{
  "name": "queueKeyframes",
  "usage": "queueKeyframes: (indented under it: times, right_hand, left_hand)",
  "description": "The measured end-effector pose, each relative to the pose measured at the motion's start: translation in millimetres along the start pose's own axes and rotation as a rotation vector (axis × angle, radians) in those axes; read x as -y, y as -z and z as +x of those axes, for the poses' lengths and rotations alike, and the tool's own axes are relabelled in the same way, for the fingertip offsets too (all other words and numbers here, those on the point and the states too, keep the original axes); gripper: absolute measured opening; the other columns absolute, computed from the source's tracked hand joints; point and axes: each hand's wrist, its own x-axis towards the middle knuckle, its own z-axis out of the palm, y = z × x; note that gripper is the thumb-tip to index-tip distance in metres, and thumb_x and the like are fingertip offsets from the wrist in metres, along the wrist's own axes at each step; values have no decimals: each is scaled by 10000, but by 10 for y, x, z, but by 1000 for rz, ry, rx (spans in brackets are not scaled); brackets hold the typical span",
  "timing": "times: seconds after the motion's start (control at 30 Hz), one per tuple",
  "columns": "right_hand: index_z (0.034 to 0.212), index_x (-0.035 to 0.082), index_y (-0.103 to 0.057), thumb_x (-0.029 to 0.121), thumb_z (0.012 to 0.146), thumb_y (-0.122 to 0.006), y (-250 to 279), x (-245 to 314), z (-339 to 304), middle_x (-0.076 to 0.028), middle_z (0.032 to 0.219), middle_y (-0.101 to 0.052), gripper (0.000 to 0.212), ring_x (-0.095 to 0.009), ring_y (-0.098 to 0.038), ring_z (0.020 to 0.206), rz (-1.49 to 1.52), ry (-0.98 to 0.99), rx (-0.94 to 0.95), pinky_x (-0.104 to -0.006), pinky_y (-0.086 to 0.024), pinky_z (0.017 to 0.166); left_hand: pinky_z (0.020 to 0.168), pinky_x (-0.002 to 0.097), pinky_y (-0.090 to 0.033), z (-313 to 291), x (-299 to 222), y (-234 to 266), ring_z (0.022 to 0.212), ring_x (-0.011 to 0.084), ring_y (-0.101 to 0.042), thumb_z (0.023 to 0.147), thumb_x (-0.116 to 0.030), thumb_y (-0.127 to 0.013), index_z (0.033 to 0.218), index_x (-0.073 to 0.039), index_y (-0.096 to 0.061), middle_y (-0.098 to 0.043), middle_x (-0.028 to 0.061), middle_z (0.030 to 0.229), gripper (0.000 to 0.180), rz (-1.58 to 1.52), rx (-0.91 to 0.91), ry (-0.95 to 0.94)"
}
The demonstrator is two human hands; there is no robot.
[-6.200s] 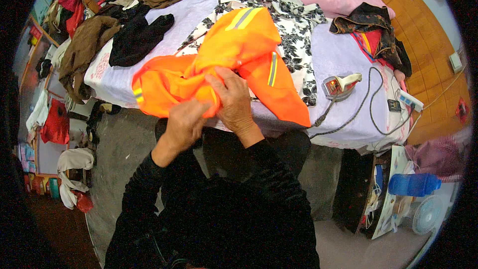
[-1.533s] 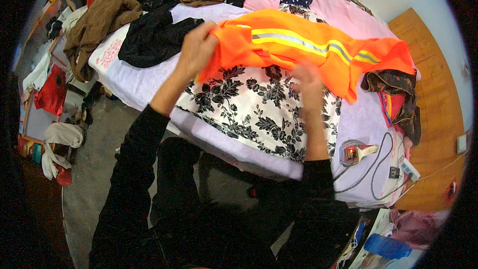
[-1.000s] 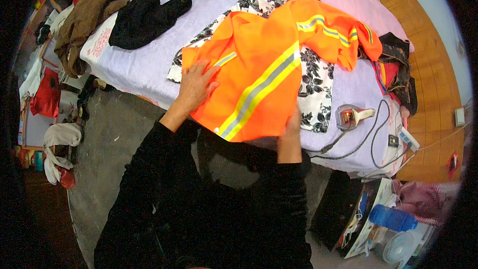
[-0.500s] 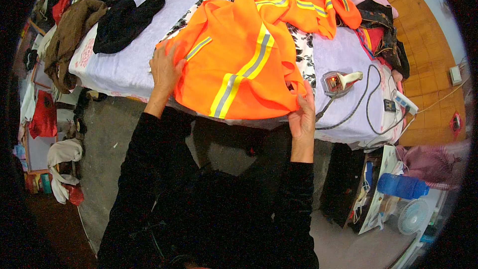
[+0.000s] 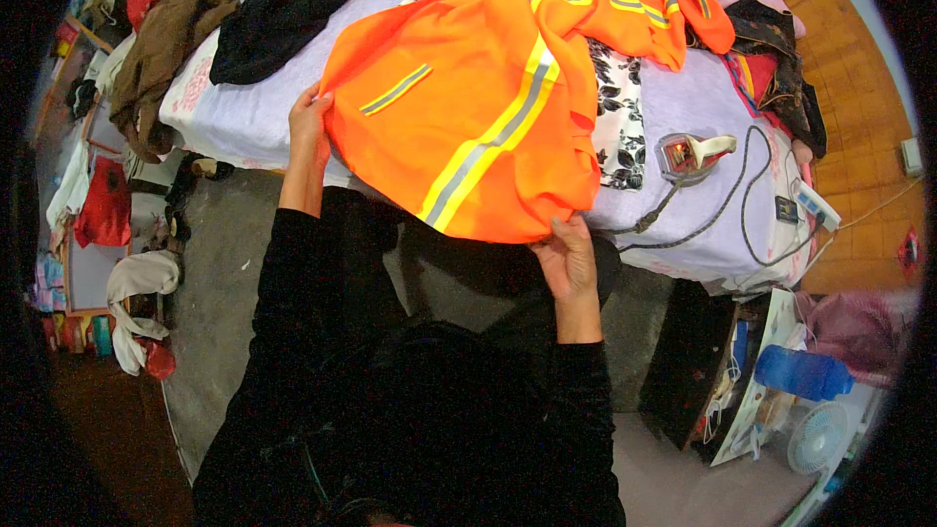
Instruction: The person moves a water bottle and then sorts through a pile of clothes on a bed. They select a beige garment and a bright orange jacket, unfolding and smoothing them out. Finally, they use an iron to press the orange jacket on the bed.
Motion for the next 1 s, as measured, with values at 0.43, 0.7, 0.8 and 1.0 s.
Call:
queueKeyframes:
  times: [0.43,0.7,0.8,1.0]
  right_hand:
    - [1479,29,-331,141,939,-623,13,273,3,-125,1482,-439,624,-281,-431,1365,110,150,31,-467,-338,1153]
    - [1485,30,-331,223,972,-589,228,470,-35,-135,1502,-423,605,-293,-426,1368,143,182,-14,-479,-332,1150]
    - [1487,20,-332,243,982,-571,65,836,-70,-143,1506,-420,601,-297,-422,1371,122,298,-2,-486,-305,1161]
    - [1391,0,-458,85,976,-560,-583,1689,816,-133,1428,-509,436,-272,-464,1335,41,371,194,-464,-337,1145]
  left_hand:
    - [754,327,-532,-88,-165,-111,905,203,-648,890,-175,-681,1243,-41,-561,-647,107,1070,396,6,18,44]
    - [757,255,-495,-56,-466,-147,783,129,-631,844,-228,-734,1112,-27,-670,-691,42,923,340,237,489,169]
    - [750,232,-470,-124,-614,-58,783,107,-611,858,-282,-722,1087,-36,-676,-686,31,927,339,265,573,143]
    - [876,291,-470,168,-1113,-551,981,114,-607,931,-332,-648,1219,-10,-628,-672,13,1081,433,-63,757,-54]
